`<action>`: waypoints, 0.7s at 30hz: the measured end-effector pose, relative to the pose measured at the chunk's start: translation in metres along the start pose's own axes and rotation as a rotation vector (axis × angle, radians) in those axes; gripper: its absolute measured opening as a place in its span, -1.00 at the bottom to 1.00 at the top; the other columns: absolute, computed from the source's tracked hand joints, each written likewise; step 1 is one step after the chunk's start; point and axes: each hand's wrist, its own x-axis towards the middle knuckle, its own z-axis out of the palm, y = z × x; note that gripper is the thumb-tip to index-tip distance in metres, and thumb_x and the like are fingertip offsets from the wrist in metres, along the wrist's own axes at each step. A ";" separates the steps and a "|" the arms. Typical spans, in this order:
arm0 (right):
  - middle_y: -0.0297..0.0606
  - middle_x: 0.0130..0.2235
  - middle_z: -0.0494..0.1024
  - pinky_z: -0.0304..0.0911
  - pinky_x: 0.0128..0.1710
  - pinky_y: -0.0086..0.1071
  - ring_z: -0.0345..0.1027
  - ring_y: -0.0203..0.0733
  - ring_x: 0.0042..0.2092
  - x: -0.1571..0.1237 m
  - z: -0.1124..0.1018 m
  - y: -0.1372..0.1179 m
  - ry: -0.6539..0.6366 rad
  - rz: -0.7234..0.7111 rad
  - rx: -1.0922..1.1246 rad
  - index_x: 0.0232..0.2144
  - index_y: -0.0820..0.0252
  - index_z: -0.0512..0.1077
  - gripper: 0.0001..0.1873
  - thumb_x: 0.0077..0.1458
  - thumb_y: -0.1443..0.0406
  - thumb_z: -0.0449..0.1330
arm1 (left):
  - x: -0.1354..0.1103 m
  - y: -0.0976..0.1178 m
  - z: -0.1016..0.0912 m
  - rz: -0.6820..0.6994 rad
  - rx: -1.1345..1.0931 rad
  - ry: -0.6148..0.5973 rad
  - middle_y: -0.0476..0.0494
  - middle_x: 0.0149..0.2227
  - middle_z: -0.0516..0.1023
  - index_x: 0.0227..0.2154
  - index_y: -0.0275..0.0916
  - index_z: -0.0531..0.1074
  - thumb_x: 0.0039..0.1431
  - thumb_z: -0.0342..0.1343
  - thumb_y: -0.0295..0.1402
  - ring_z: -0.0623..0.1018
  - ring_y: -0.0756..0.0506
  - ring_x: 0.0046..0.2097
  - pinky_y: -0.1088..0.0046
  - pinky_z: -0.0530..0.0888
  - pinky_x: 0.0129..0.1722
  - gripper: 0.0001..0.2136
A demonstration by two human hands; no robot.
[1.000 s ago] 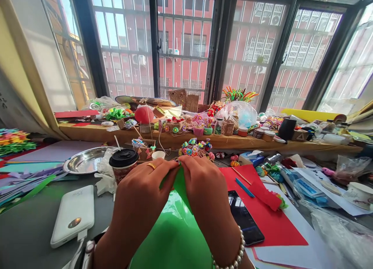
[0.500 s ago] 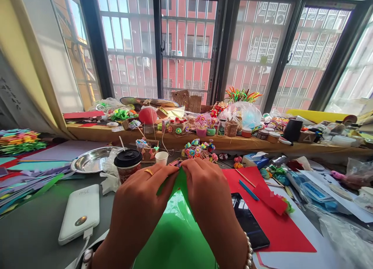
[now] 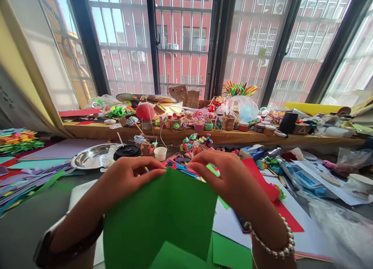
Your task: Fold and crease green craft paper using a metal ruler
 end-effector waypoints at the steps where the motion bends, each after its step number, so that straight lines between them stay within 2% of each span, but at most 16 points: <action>1: -0.31 -0.32 0.52 0.23 -0.27 -0.40 0.38 -0.20 -0.26 -0.011 0.000 0.015 0.079 0.077 0.054 -0.39 0.10 0.42 -0.74 0.06 0.13 0.00 | 0.004 -0.009 0.001 -0.013 -0.014 -0.054 0.06 -0.42 0.55 -0.44 -0.13 0.49 0.02 -0.02 -0.24 0.49 -0.03 -0.39 0.53 0.34 -0.40 -0.81; 4: -0.16 -0.18 0.47 0.22 -0.16 -0.25 0.32 -0.08 -0.12 -0.054 0.021 0.076 0.317 0.461 0.088 -0.24 0.19 0.35 -0.59 0.05 0.04 -0.07 | 0.017 -0.042 0.020 -0.082 0.048 -0.198 -0.01 -0.39 0.55 -0.43 -0.17 0.50 -0.05 0.00 -0.26 0.49 -0.09 -0.34 0.48 0.33 -0.35 -0.79; 6: 0.01 -0.08 0.38 0.14 -0.08 -0.14 0.22 0.06 -0.03 -0.083 0.049 0.117 0.373 0.677 -0.079 -0.13 0.32 0.28 -0.43 -0.07 0.00 0.02 | 0.024 -0.063 0.040 -0.163 0.089 -0.280 -0.05 -0.42 0.54 -0.46 -0.20 0.49 -0.10 0.01 -0.28 0.49 -0.12 -0.33 0.45 0.33 -0.35 -0.81; 9: 0.13 0.06 0.20 0.06 0.00 -0.12 0.02 0.11 0.11 -0.113 0.093 0.155 0.226 0.799 -0.281 0.06 0.46 0.06 -0.20 -0.14 0.04 0.06 | 0.031 -0.082 0.071 -0.230 0.017 -0.346 -0.06 -0.43 0.51 -0.43 -0.23 0.47 -0.17 0.05 -0.31 0.48 -0.13 -0.32 0.46 0.34 -0.37 -0.80; 12: 0.16 0.16 0.00 0.05 0.00 -0.12 -0.10 0.11 0.16 -0.124 0.121 0.163 0.070 0.875 -0.430 0.14 0.48 -0.14 -0.08 -0.15 0.08 0.09 | 0.032 -0.089 0.093 -0.264 -0.001 -0.347 -0.05 -0.48 0.49 -0.37 -0.25 0.44 -0.18 0.04 -0.32 0.48 -0.14 -0.33 0.46 0.33 -0.43 -0.76; 15: 0.14 0.19 -0.11 0.06 -0.03 -0.08 -0.06 0.13 0.14 -0.124 0.132 0.161 0.000 0.936 -0.488 0.16 0.43 -0.21 -0.14 -0.09 0.13 0.05 | 0.035 -0.090 0.104 -0.288 -0.028 -0.351 -0.04 -0.51 0.47 -0.33 -0.26 0.41 -0.20 0.05 -0.36 0.48 -0.14 -0.35 0.47 0.33 -0.46 -0.73; 18: 0.15 0.17 -0.05 0.11 -0.06 -0.17 -0.01 0.09 0.13 -0.122 0.132 0.161 0.008 0.928 -0.492 0.17 0.45 -0.24 -0.21 -0.03 0.20 -0.02 | 0.039 -0.093 0.109 -0.313 -0.078 -0.367 -0.04 -0.50 0.48 -0.28 -0.29 0.37 -0.20 0.06 -0.39 0.49 -0.14 -0.34 0.47 0.35 -0.44 -0.68; 21: 0.13 0.13 0.07 0.15 -0.10 -0.26 0.09 0.07 0.08 -0.119 0.126 0.160 0.017 0.895 -0.502 0.16 0.48 -0.23 -0.24 -0.02 0.26 -0.03 | 0.039 -0.097 0.109 -0.345 -0.151 -0.384 -0.09 -0.40 0.50 -0.22 -0.32 0.31 -0.17 0.06 -0.40 0.50 -0.11 -0.31 0.47 0.39 -0.39 -0.65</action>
